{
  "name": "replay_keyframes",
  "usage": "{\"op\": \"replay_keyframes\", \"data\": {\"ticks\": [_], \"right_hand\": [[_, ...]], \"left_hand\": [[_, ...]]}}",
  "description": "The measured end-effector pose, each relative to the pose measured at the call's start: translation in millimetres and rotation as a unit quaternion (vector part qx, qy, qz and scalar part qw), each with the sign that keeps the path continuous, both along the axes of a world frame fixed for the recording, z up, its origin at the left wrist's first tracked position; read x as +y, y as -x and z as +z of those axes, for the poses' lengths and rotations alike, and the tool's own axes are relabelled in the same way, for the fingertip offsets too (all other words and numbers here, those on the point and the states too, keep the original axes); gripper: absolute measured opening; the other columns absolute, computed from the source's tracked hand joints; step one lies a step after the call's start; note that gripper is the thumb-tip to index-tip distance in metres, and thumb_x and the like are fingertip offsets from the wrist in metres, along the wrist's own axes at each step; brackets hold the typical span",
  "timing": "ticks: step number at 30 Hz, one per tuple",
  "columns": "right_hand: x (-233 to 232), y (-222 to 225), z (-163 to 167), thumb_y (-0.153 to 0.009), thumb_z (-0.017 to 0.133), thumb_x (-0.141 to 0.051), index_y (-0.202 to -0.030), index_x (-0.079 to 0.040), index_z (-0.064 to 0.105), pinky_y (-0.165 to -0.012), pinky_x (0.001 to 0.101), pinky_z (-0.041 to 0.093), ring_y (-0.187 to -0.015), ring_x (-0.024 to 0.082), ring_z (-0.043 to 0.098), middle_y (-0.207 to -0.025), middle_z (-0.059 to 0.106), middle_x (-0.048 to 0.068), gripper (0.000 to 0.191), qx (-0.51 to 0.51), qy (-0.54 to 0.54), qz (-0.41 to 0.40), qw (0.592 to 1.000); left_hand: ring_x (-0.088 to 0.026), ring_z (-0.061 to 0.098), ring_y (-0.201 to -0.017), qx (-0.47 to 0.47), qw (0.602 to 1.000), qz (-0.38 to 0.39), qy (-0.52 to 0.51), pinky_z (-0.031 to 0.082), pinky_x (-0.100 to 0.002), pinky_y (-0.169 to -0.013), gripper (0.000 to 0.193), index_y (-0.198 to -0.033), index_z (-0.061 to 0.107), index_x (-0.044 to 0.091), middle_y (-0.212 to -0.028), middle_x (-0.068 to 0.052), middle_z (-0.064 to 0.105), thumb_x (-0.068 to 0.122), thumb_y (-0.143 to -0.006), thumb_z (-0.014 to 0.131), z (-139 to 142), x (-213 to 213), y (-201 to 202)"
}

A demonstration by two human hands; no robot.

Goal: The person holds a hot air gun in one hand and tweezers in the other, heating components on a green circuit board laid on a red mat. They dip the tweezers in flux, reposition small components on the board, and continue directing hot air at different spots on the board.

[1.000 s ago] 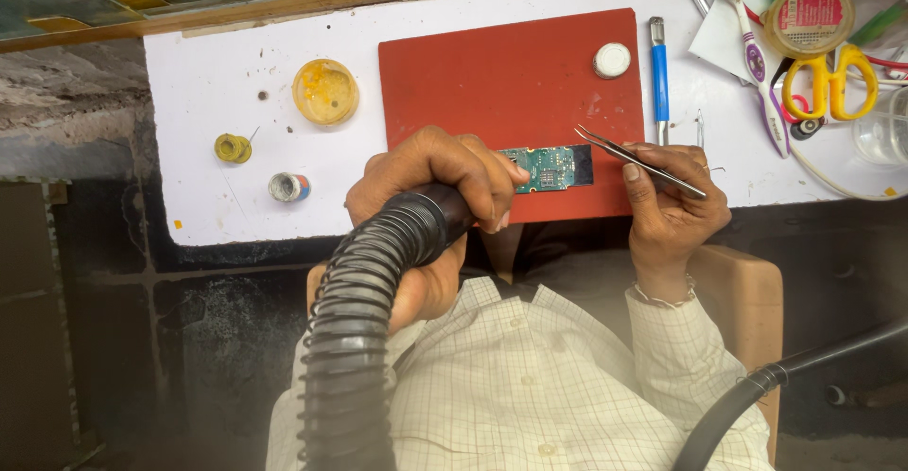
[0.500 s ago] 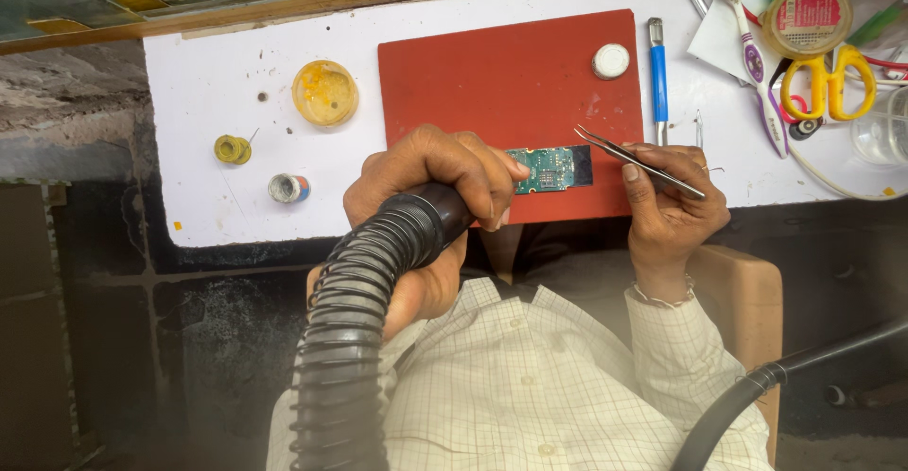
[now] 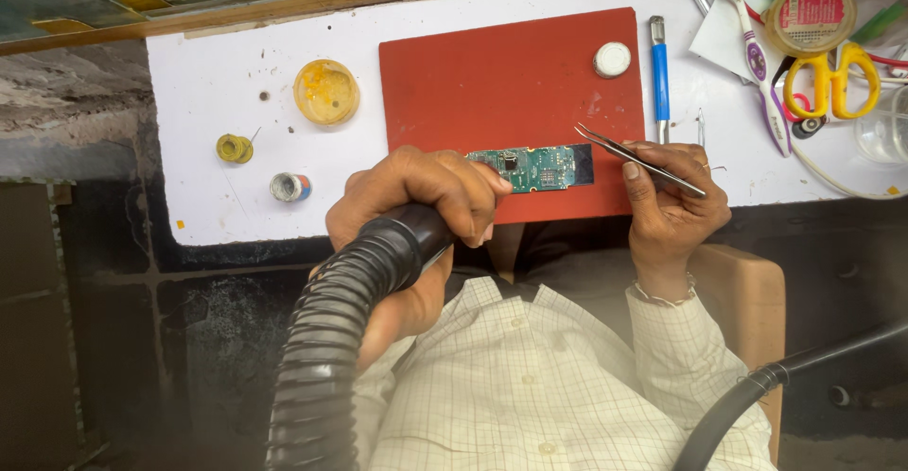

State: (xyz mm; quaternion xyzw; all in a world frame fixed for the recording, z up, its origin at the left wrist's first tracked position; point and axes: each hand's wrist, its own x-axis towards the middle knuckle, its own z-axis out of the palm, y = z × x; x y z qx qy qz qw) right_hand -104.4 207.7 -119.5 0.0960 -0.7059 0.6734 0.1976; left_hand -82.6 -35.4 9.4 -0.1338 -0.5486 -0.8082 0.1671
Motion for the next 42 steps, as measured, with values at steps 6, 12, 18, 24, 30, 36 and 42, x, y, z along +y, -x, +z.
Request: {"op": "replay_keyframes", "data": {"ticks": [6, 12, 18, 24, 30, 36, 42], "right_hand": [[1, 0, 1, -0.101, 0.075, 0.008, -0.116, 0.002, 0.070, -0.091, 0.0252, 0.060, -0.103, 0.017, 0.069, -0.112, 0.070, 0.014, 0.017, 0.000, -0.014, -0.002, 1.000], [1, 1, -1, -0.101, 0.075, 0.008, -0.115, 0.002, 0.070, -0.091, 0.0258, 0.060, -0.104, 0.017, 0.068, -0.112, 0.071, 0.013, 0.016, 0.008, -0.016, 0.000, 1.000], [0, 0, -1, -0.102, 0.074, 0.008, -0.117, 0.002, 0.069, -0.092, 0.0256, 0.060, -0.104, 0.017, 0.068, -0.113, 0.070, 0.014, 0.017, 0.009, -0.008, 0.004, 1.000], [0, 0, 0, -0.102, 0.074, 0.009, -0.117, 0.002, 0.069, -0.093, 0.0261, 0.062, -0.105, 0.018, 0.070, -0.115, 0.069, 0.014, 0.018, 0.003, 0.004, 0.005, 1.000], [1, 1, 0, -0.101, 0.074, 0.008, -0.116, 0.002, 0.069, -0.090, 0.0261, 0.062, -0.103, 0.018, 0.070, -0.113, 0.069, 0.014, 0.017, 0.003, -0.002, -0.001, 1.000], [2, 0, -1, -0.101, 0.075, 0.009, -0.116, 0.002, 0.070, -0.090, 0.0254, 0.061, -0.103, 0.017, 0.069, -0.112, 0.070, 0.014, 0.017, 0.007, -0.021, -0.007, 1.000], [1, 1, -2, -0.101, 0.075, 0.009, -0.116, 0.002, 0.070, -0.089, 0.0250, 0.061, -0.103, 0.016, 0.069, -0.112, 0.070, 0.014, 0.018, 0.009, -0.014, -0.005, 1.000]], "left_hand": [[-0.022, 0.062, -0.061, 0.005, 1.000, 0.000, -0.001, 0.062, -0.048, -0.080, 0.096, -0.083, 0.056, 0.002, -0.066, -0.009, 0.059, 0.095, -0.057, 0.059, 2, 0, -4], [-0.022, 0.062, -0.061, 0.007, 1.000, 0.001, -0.001, 0.061, -0.048, -0.080, 0.096, -0.083, 0.056, 0.002, -0.066, -0.009, 0.059, 0.095, -0.056, 0.059, 0, 3, -6], [-0.022, 0.062, -0.061, 0.004, 1.000, 0.002, 0.001, 0.061, -0.048, -0.080, 0.097, -0.083, 0.056, 0.002, -0.066, -0.009, 0.059, 0.095, -0.056, 0.059, 0, 3, -8], [-0.022, 0.062, -0.061, 0.004, 1.000, 0.002, 0.004, 0.061, -0.048, -0.081, 0.097, -0.083, 0.056, 0.002, -0.066, -0.009, 0.059, 0.095, -0.055, 0.059, 0, -1, -9], [-0.021, 0.060, -0.061, 0.007, 1.000, -0.013, -0.013, 0.061, -0.047, -0.081, 0.097, -0.084, 0.056, 0.003, -0.067, -0.009, 0.059, 0.095, -0.055, 0.058, -4, 0, -10], [-0.021, 0.061, -0.060, 0.019, 1.000, -0.017, -0.007, 0.059, -0.045, -0.076, 0.096, -0.086, 0.056, 0.003, -0.069, -0.009, 0.059, 0.095, -0.056, 0.056, -8, 1, -11], [-0.022, 0.061, -0.062, 0.004, 1.000, -0.008, -0.008, 0.061, -0.048, -0.082, 0.098, -0.084, 0.055, 0.003, -0.067, -0.009, 0.058, 0.097, -0.055, 0.056, -9, -2, -10]]}}
